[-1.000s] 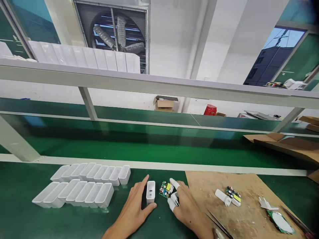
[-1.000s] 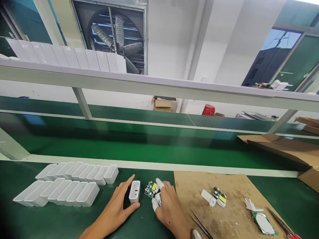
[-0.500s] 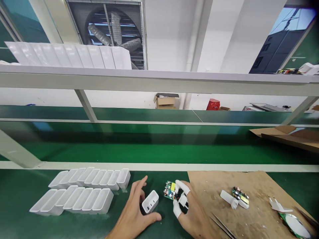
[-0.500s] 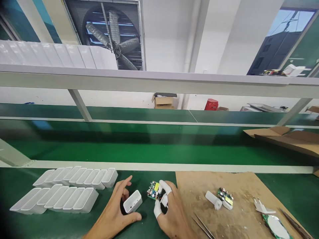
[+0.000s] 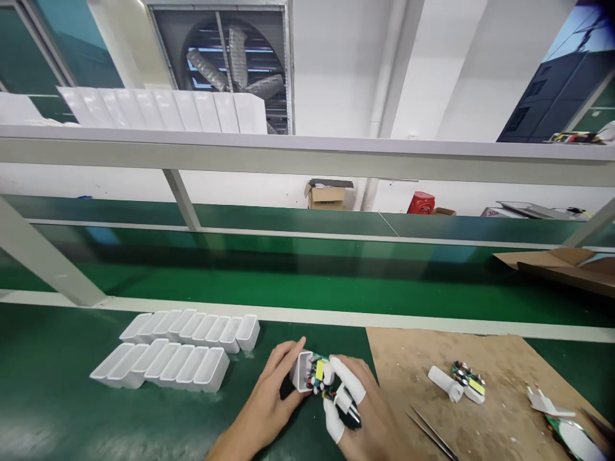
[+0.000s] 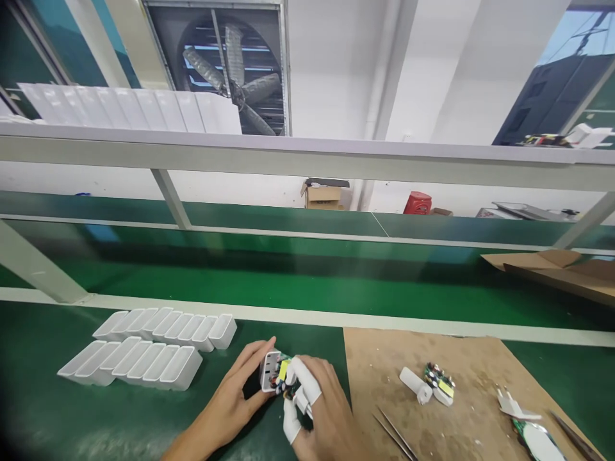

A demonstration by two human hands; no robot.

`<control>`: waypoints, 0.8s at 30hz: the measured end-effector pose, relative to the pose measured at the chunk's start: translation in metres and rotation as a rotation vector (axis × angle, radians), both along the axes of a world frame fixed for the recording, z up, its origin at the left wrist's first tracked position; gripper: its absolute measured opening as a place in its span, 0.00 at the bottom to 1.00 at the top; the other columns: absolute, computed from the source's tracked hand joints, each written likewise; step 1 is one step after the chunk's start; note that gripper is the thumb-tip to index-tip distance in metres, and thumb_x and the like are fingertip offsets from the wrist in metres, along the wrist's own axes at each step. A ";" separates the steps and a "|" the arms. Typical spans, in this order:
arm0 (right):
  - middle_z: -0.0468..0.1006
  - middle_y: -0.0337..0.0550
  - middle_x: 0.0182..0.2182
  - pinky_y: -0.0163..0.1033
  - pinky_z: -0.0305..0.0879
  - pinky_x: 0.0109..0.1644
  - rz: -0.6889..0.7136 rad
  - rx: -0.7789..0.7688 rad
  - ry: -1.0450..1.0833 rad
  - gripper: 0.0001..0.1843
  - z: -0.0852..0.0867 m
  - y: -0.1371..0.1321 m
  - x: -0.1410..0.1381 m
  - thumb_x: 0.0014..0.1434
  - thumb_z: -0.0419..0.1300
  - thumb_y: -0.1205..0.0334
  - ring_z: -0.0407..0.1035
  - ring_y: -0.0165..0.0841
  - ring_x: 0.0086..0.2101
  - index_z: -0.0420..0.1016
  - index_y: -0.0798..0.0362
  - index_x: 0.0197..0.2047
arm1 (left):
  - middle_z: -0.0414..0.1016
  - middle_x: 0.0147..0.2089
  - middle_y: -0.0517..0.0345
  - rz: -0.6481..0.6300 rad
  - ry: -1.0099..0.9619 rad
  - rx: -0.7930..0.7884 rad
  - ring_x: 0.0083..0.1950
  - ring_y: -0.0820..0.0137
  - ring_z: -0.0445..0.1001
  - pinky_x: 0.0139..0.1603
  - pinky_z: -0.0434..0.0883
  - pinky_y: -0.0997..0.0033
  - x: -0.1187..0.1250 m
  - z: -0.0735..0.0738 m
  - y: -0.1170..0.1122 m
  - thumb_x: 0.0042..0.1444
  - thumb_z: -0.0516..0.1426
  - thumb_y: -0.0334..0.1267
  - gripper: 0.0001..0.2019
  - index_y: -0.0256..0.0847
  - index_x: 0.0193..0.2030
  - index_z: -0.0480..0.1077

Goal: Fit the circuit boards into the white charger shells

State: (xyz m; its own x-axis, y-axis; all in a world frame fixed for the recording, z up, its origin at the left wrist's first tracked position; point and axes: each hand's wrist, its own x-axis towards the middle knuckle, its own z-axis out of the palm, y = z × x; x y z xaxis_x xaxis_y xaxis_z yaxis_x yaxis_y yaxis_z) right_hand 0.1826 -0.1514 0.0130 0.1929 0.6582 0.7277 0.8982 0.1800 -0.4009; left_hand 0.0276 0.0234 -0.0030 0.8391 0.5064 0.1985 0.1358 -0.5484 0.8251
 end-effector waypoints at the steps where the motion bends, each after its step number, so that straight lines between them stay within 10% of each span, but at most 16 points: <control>1: 0.74 0.59 0.57 0.50 0.77 0.56 0.001 -0.004 -0.041 0.36 0.002 0.001 -0.002 0.62 0.54 0.77 0.73 0.44 0.54 0.56 0.56 0.73 | 0.65 0.71 0.49 -0.007 -0.011 0.001 0.71 0.58 0.67 0.75 0.64 0.52 -0.001 -0.002 0.001 0.65 0.60 0.35 0.33 0.56 0.75 0.58; 24: 0.77 0.55 0.52 0.52 0.81 0.48 -0.074 -0.197 -0.068 0.39 0.014 0.001 -0.005 0.63 0.51 0.76 0.74 0.45 0.46 0.50 0.52 0.76 | 0.71 0.67 0.49 -0.057 -0.063 0.118 0.69 0.56 0.70 0.72 0.69 0.51 0.001 -0.001 -0.003 0.67 0.60 0.35 0.24 0.53 0.68 0.66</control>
State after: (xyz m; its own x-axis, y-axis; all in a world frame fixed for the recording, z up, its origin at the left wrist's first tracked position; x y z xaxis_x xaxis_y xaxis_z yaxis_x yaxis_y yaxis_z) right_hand 0.1777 -0.1503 0.0268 0.2007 0.7749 0.5994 0.9324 0.0365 -0.3596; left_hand 0.0283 0.0208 -0.0042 0.8499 0.4286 0.3066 0.0521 -0.6473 0.7605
